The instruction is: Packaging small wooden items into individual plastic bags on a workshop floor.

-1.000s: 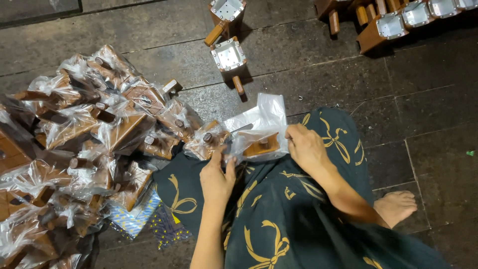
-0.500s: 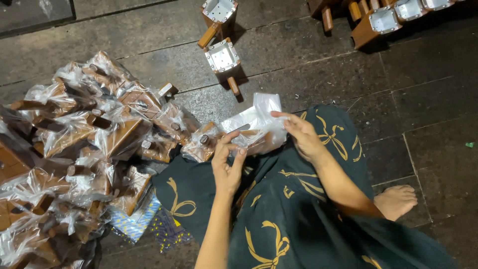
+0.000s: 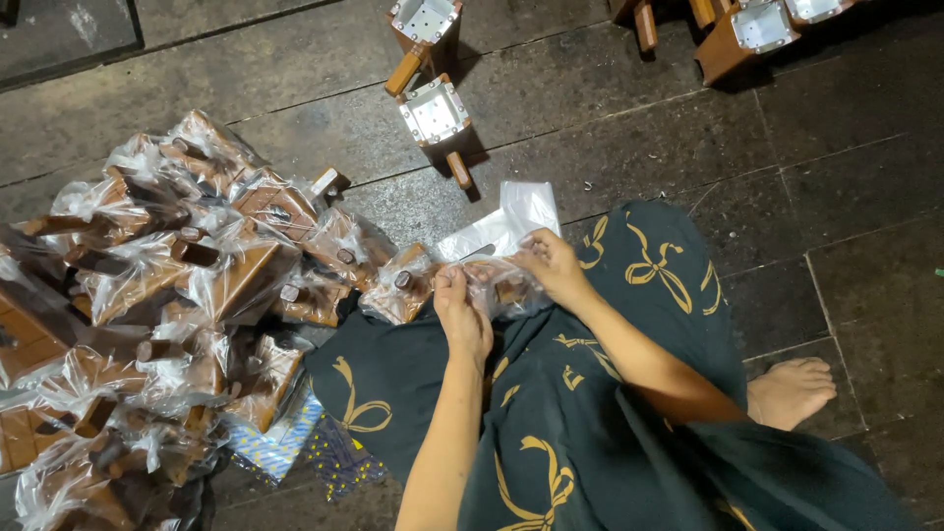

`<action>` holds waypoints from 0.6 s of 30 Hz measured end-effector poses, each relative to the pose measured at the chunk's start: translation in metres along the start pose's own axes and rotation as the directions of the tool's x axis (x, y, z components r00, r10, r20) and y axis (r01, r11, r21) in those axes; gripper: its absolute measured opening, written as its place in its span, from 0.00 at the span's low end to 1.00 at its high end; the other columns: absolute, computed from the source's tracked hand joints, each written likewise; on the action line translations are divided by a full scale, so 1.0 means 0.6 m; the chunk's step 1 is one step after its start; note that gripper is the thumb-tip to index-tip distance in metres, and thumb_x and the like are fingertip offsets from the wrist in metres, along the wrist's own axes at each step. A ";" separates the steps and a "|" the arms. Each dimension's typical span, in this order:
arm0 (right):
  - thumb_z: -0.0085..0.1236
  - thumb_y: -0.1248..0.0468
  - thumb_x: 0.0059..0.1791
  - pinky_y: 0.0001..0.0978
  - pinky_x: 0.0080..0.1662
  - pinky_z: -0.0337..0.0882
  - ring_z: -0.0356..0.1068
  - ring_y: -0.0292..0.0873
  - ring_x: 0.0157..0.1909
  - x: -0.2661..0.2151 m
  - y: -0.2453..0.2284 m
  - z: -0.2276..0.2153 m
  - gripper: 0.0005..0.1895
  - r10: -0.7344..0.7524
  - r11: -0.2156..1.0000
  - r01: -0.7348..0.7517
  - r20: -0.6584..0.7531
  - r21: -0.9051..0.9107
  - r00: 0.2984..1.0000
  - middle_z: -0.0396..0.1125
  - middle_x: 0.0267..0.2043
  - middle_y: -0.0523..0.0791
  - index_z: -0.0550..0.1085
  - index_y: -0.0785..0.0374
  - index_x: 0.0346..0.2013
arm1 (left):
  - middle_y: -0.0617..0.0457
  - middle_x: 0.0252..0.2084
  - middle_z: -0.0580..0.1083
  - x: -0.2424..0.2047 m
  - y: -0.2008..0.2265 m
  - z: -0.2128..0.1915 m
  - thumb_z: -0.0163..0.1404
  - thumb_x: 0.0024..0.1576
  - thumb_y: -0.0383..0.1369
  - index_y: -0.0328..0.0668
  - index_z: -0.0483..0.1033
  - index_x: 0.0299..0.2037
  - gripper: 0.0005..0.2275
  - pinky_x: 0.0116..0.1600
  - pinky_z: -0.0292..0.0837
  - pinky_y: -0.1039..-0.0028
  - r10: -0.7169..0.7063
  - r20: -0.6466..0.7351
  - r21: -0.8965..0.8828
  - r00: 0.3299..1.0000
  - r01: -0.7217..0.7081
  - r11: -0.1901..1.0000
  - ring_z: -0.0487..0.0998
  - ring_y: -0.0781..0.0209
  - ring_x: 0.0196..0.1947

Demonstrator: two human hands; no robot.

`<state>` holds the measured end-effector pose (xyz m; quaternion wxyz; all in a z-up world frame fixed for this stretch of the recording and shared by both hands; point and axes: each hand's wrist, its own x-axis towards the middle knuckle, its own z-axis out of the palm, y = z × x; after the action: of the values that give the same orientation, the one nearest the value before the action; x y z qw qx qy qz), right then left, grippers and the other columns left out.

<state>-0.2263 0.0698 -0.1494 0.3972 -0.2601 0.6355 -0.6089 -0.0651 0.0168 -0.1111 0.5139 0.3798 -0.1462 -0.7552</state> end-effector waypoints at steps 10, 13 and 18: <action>0.58 0.53 0.53 0.47 0.50 0.72 0.74 0.54 0.48 0.065 0.013 0.038 0.10 -0.068 0.725 0.187 0.202 -0.663 0.977 0.73 0.39 0.48 0.78 0.55 0.41 | 0.43 0.36 0.76 0.049 -0.002 -0.005 0.49 0.63 0.31 0.37 0.69 0.60 0.15 0.42 0.76 0.65 -0.011 0.100 0.689 0.995 -0.061 0.722 0.77 0.54 0.37; 0.57 0.46 0.51 0.51 0.54 0.70 0.73 0.58 0.50 0.065 -0.022 0.049 0.18 0.135 0.778 0.057 0.256 -0.626 0.957 0.73 0.41 0.53 0.78 0.57 0.39 | 0.34 0.49 0.77 0.037 0.031 0.032 0.51 0.61 0.32 0.41 0.71 0.63 0.19 0.58 0.71 0.50 -0.012 0.215 0.858 0.976 -0.184 0.479 0.77 0.37 0.54; 0.67 0.42 0.44 0.45 0.52 0.70 0.74 0.51 0.43 0.041 -0.098 0.056 0.21 0.177 0.870 0.049 0.402 -0.491 0.898 0.73 0.33 0.50 0.79 0.56 0.31 | 0.39 0.55 0.77 0.011 0.069 0.071 0.48 0.62 0.35 0.53 0.69 0.65 0.19 0.63 0.68 0.47 -0.136 0.260 0.929 0.956 -0.208 0.307 0.73 0.36 0.61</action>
<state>-0.2212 0.0234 -0.0944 0.4703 -0.4593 0.6721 -0.3409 -0.0694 -0.0138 -0.0603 0.1808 0.4902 -0.6443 -0.5584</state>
